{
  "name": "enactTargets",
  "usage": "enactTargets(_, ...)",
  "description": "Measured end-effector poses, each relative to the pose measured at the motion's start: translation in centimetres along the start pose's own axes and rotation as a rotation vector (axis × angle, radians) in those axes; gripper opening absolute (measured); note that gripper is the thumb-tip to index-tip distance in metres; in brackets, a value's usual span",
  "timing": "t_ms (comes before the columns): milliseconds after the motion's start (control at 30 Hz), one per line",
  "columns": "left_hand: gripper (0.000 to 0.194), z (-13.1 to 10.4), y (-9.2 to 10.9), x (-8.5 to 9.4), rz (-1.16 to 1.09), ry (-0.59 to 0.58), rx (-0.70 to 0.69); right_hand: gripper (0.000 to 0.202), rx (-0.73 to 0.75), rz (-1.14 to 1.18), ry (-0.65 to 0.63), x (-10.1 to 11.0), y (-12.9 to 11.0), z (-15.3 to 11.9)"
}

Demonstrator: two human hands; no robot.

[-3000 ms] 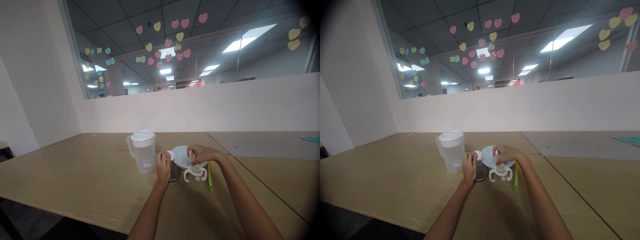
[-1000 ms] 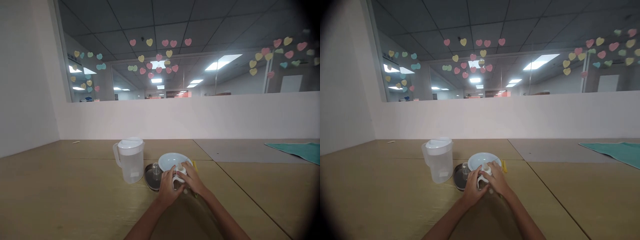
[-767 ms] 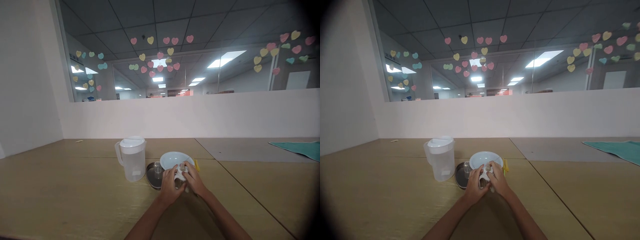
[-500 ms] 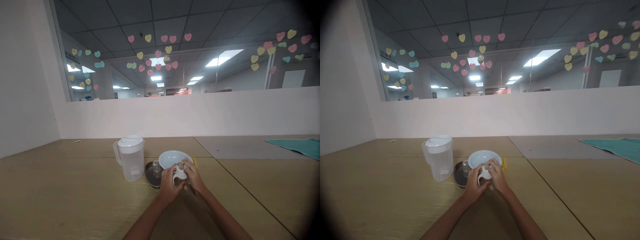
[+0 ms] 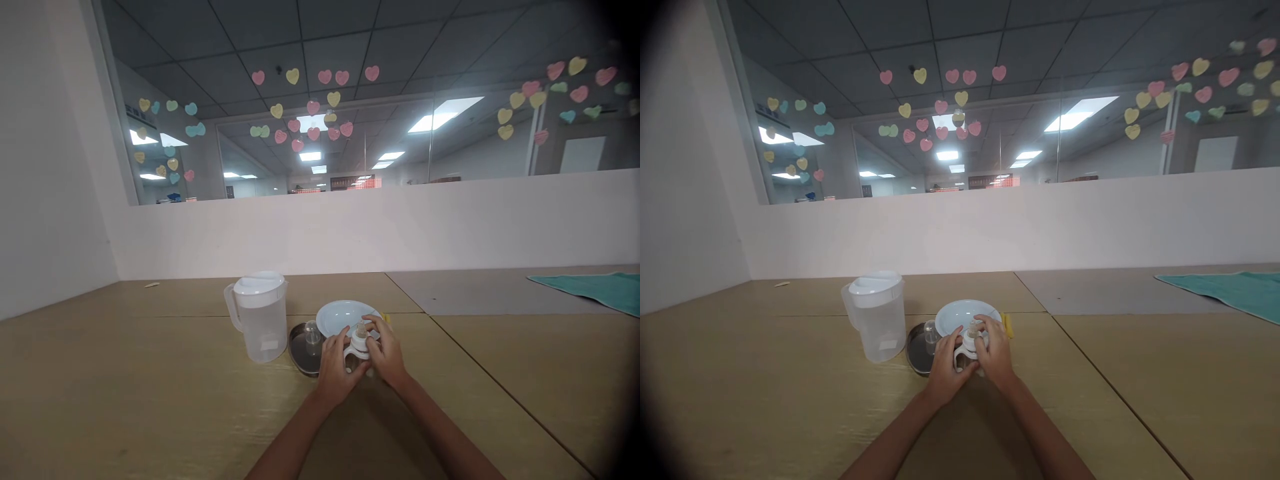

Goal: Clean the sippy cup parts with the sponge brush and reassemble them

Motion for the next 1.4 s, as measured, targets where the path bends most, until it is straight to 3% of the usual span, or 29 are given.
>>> enactTargets(167,0.066,0.0,-0.2,0.1,0.011,0.036,-0.002,0.037,0.191,-0.235,0.019,-0.1,-1.6,-0.3)
enactTargets(367,0.055,-0.2,0.4,0.6,0.008,0.076,-0.021,0.036,0.324,-0.315,-0.007,-0.2,-2.5,-0.8)
enactTargets(533,0.044,-0.2,0.7,1.0,-0.008,0.080,0.006,0.035,0.207,-0.195,-0.016,-0.1,-1.5,-0.9)
enactTargets(733,0.062,-0.2,0.4,0.9,0.024,0.040,-0.003,0.030,-0.045,0.143,-0.012,-0.8,0.6,-0.8)
enactTargets(867,0.066,-0.1,0.1,0.5,0.013,-0.007,0.007,0.025,-0.136,0.303,-0.055,-1.5,1.2,-0.5)
enactTargets(1133,0.065,-0.2,-0.1,0.4,-0.013,0.014,0.039,0.025,-0.110,0.315,-0.109,-1.6,0.9,0.0)
enactTargets(1267,0.064,-0.1,0.0,0.5,0.015,0.028,0.019,0.026,-0.065,0.280,-0.046,-1.1,1.1,-0.1)
enactTargets(1400,0.062,0.2,0.5,0.8,0.063,0.037,-0.011,0.021,0.068,0.059,0.091,0.4,0.3,-0.6)
Point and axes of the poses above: each hand's wrist, its own z-axis towards the middle knuckle, its own x-axis out of the back of the hand, y = z × x, the point moved 9 cm from there along z, towards the middle knuckle, and after that the axes turned 7 degrees about z, right-handed, at the moved point
